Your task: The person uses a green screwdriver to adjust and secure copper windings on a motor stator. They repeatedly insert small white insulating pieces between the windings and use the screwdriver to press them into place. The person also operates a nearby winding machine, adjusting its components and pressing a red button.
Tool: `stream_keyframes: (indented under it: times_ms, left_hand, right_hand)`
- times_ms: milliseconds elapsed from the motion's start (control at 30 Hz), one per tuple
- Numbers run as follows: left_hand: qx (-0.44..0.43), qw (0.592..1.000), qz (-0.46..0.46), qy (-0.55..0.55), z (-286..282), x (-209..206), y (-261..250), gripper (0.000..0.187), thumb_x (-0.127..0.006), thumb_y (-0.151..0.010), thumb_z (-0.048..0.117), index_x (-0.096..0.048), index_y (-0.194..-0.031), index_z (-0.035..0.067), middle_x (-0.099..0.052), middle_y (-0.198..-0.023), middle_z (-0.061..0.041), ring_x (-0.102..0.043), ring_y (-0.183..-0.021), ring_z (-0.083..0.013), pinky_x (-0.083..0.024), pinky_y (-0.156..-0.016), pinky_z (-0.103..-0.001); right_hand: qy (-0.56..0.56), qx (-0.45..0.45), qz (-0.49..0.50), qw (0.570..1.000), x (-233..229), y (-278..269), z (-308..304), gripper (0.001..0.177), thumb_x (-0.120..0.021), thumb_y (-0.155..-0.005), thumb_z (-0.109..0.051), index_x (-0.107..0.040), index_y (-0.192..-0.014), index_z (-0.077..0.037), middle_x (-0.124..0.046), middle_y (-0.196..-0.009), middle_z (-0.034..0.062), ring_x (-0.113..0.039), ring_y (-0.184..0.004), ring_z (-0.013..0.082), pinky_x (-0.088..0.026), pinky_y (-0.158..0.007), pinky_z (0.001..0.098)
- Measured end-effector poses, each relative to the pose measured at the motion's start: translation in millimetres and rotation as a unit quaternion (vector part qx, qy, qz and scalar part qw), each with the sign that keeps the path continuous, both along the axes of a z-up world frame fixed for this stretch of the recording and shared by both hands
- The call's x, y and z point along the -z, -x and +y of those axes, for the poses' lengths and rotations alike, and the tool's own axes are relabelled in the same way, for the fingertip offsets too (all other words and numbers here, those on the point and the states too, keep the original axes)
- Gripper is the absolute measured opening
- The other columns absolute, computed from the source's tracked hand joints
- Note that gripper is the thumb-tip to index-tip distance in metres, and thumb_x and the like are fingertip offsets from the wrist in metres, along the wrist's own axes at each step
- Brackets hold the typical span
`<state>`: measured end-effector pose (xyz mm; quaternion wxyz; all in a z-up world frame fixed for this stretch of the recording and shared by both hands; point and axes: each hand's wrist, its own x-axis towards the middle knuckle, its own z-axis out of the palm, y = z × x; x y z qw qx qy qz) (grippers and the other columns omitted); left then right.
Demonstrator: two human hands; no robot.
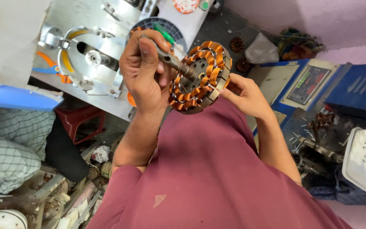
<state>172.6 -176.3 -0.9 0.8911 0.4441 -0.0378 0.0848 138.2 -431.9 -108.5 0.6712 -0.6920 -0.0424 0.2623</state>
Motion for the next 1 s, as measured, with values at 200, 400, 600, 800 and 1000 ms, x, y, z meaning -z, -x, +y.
stream_keyframes:
  times_ms: [200,400,600,800,1000]
  left_hand:
    - [0.038,0.985,0.047,-0.164,-104,32,-16,0.032,-0.062,-0.114,0.029,-0.062,-0.103,-0.001,-0.050,-0.070,0.002,-0.041,-0.049,-0.0035,-0.028,-0.047,-0.019]
    - [0.028,0.840,-0.008,-0.541,-201,159,-44,0.013,-0.064,-0.106,0.014,-0.062,-0.106,0.001,-0.061,-0.090,-0.012,-0.062,-0.076,-0.0254,-0.049,-0.068,-0.034]
    - [0.077,0.762,0.113,-0.634,-237,403,-82,0.017,-0.062,-0.102,0.010,-0.063,-0.116,0.001,-0.068,-0.105,-0.019,-0.069,-0.095,-0.0396,-0.056,-0.078,-0.045]
    - [0.109,0.648,0.233,-0.717,-228,700,-124,0.023,-0.059,-0.101,0.016,-0.061,-0.118,0.001,-0.069,-0.111,-0.025,-0.066,-0.100,-0.0483,-0.052,-0.084,-0.054]
    - [0.144,0.558,0.346,-0.740,-189,921,-155,0.027,-0.061,-0.100,0.020,-0.060,-0.121,0.003,-0.072,-0.106,-0.026,-0.068,-0.099,-0.0479,-0.052,-0.084,-0.056]
  right_hand:
    - [0.103,-0.056,-0.033,0.993,131,-19,-75,0.039,-0.076,-0.088,-0.023,-0.071,-0.123,-0.005,-0.076,-0.117,0.0069,-0.069,-0.104,0.0153,-0.055,-0.092,0.0336]
    - [0.031,0.134,0.293,0.946,335,6,-120,0.018,-0.069,-0.095,-0.015,-0.071,-0.105,0.001,-0.075,-0.094,0.0100,-0.072,-0.081,0.0175,-0.061,-0.069,0.0316]
    - [0.086,0.243,0.428,0.866,488,19,-140,0.013,-0.063,-0.098,-0.014,-0.068,-0.099,-0.002,-0.071,-0.083,0.0090,-0.070,-0.070,0.0173,-0.060,-0.061,0.0326]
    - [0.217,0.204,0.342,0.891,670,-32,-157,0.014,-0.067,-0.091,-0.013,-0.072,-0.094,0.000,-0.073,-0.079,0.0113,-0.070,-0.069,0.0182,-0.054,-0.063,0.0322]
    - [0.144,0.317,0.450,0.822,879,-132,-116,0.035,-0.065,-0.095,-0.034,-0.064,-0.116,-0.006,-0.073,-0.088,0.0072,-0.074,-0.067,0.0185,-0.062,-0.058,0.0373]
